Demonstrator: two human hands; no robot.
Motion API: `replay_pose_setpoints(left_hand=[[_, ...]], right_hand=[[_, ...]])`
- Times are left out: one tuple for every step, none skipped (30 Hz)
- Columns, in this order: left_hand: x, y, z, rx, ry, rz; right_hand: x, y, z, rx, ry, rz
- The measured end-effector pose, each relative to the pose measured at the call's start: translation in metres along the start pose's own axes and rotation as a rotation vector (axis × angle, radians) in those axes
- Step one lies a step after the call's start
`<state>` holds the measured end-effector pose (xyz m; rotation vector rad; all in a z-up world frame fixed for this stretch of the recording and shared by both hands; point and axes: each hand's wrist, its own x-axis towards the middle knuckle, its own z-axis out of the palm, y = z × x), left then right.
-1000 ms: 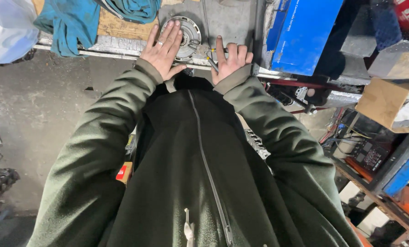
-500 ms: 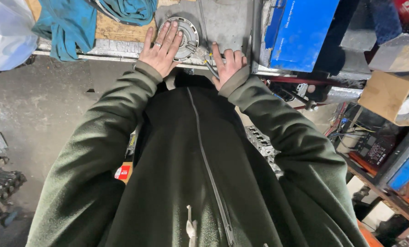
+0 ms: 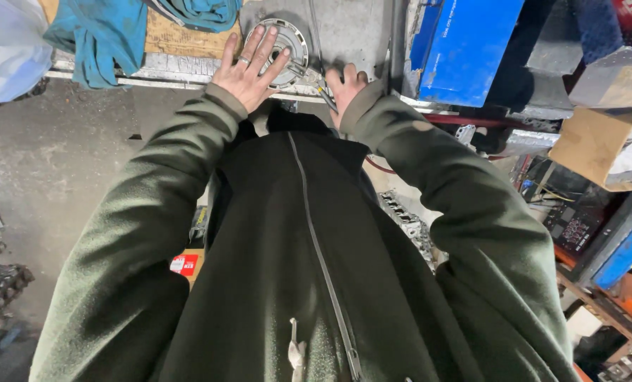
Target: The person works on a circular clutch assembly at a workshop bench, holding and turning the drum by hand and using a long rod to lever inside it. They reposition the assembly, then use pliers and a screwdriver to grip and work on components at its center.
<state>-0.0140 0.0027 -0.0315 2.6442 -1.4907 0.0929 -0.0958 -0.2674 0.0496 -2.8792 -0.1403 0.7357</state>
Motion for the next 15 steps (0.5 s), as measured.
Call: replay_pose_setpoints(left_hand=[[0.005, -0.001, 0.003, 0.002, 0.005, 0.0], [0.002, 0.001, 0.003, 0.004, -0.022, -0.009], [-0.001, 0.003, 0.003, 0.007, -0.049, -0.018], [-0.005, 0.003, -0.002, 0.006, -0.052, -0.019], [-0.007, 0.004, -0.006, 0.019, -0.059, -0.025], [0.001, 0.002, -0.008, 0.035, -0.052, -0.021], [0.006, 0.0, -0.004, 0.037, -0.04, -0.011], [0.003, 0.001, -0.001, 0.015, -0.042, -0.019], [0.0, 0.002, 0.002, -0.007, -0.045, -0.027], [0.001, 0.003, -0.001, -0.009, -0.047, -0.028], [0.001, 0.003, -0.003, -0.051, -0.053, -0.031], [0.0, 0.001, -0.006, -0.087, -0.059, -0.041], [0.002, 0.002, -0.008, -0.084, -0.061, -0.048], [0.002, 0.003, -0.01, -0.125, -0.057, -0.064], [0.002, 0.005, -0.012, -0.167, -0.052, -0.079]], right_hand=[[0.0, -0.002, -0.009, -0.004, 0.004, 0.001], [-0.002, -0.009, -0.015, -0.012, -0.043, 0.023], [-0.004, -0.015, -0.021, -0.02, -0.089, 0.045], [-0.006, -0.019, -0.025, -0.018, -0.091, 0.043], [-0.008, -0.022, -0.03, 0.024, -0.124, 0.044], [-0.007, -0.019, -0.038, 0.062, -0.144, 0.057], [-0.003, -0.014, -0.038, 0.058, -0.134, 0.067], [-0.003, -0.013, -0.035, 0.058, -0.146, 0.06], [-0.003, -0.012, -0.031, 0.058, -0.158, 0.053], [-0.003, -0.013, -0.03, 0.058, -0.161, 0.054], [-0.003, -0.014, -0.029, 0.053, -0.168, 0.067], [0.0, -0.015, -0.028, 0.046, -0.172, 0.073], [0.001, -0.016, -0.03, 0.045, -0.173, 0.065], [0.001, -0.017, -0.03, 0.059, -0.176, 0.069], [0.001, -0.018, -0.031, 0.072, -0.18, 0.073]])
